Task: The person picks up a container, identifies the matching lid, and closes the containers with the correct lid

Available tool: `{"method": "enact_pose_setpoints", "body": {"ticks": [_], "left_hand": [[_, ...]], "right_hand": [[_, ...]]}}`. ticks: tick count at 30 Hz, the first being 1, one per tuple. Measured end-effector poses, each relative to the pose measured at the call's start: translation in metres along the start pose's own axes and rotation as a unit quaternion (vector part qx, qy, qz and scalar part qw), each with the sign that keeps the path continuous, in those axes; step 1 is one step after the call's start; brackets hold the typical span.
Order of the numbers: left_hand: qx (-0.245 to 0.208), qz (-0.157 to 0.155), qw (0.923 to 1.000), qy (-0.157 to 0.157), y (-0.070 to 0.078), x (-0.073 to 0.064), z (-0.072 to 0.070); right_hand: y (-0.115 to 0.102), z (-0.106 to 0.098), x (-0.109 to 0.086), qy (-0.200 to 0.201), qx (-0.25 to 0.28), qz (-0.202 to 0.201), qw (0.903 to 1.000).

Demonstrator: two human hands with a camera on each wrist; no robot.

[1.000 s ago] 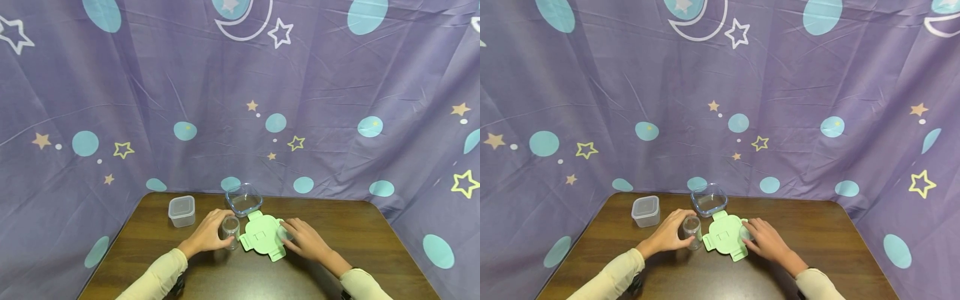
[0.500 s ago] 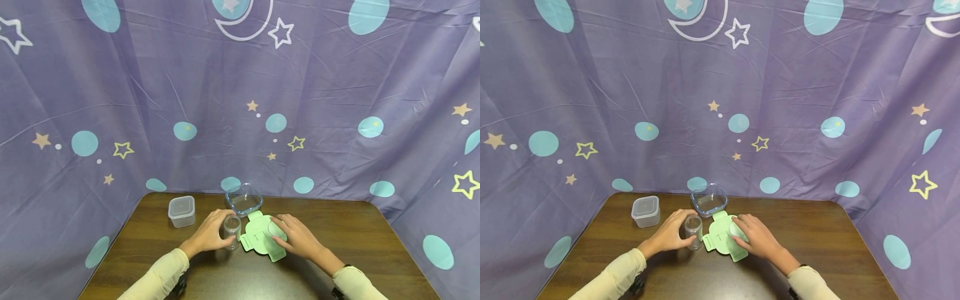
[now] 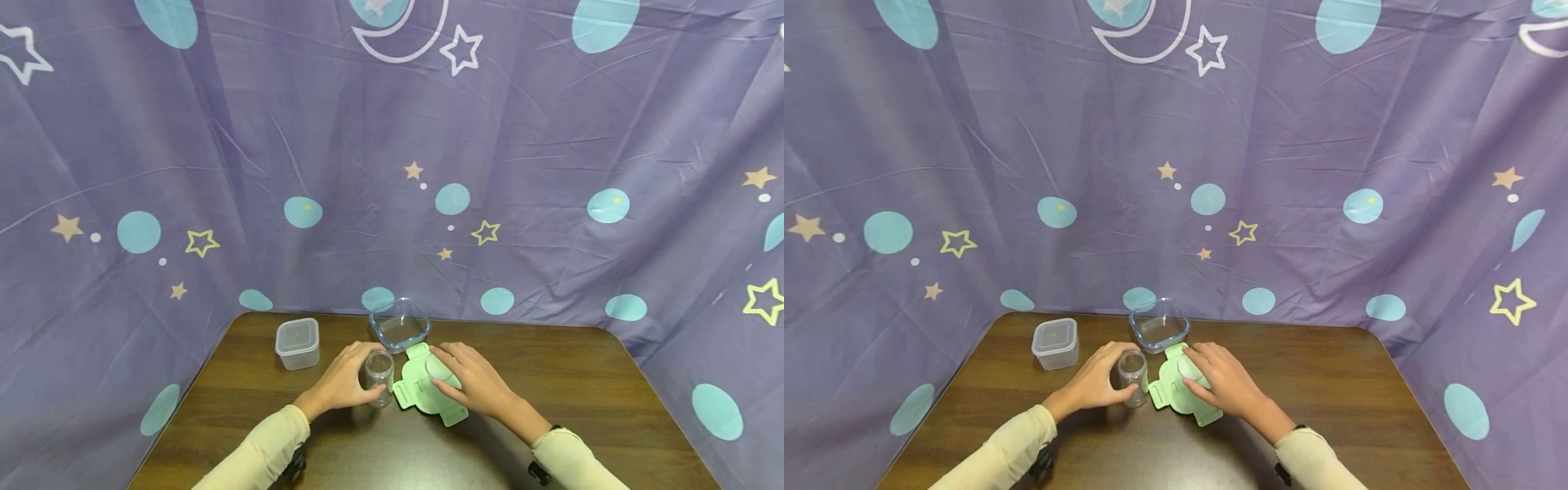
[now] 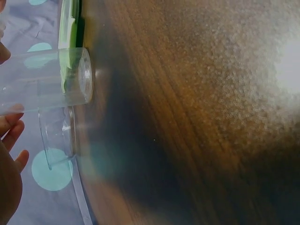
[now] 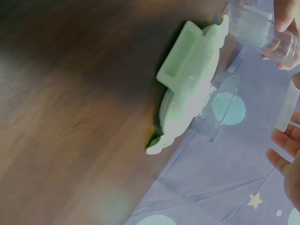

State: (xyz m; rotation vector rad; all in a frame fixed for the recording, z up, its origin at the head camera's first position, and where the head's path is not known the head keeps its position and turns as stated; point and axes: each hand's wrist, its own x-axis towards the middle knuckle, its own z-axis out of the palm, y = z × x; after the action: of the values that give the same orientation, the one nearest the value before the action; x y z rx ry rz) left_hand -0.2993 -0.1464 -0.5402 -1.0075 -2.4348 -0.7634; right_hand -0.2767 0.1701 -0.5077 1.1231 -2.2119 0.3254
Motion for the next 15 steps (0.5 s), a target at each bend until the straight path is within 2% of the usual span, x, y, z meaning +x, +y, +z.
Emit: {"method": "enact_pose_setpoints", "body": {"ticks": [9,15], "left_hand": [[-0.002,-0.027,0.9996,-0.001,0.001,-0.002,0.001],[-0.02,-0.057,0.9982,0.0,0.002,-0.004,0.001]], "right_hand": [[-0.007,0.004,0.014,0.0,0.004,-0.002,1.0],[-0.009,0.002,0.023,0.002,0.012,-0.003,0.9999]]}}
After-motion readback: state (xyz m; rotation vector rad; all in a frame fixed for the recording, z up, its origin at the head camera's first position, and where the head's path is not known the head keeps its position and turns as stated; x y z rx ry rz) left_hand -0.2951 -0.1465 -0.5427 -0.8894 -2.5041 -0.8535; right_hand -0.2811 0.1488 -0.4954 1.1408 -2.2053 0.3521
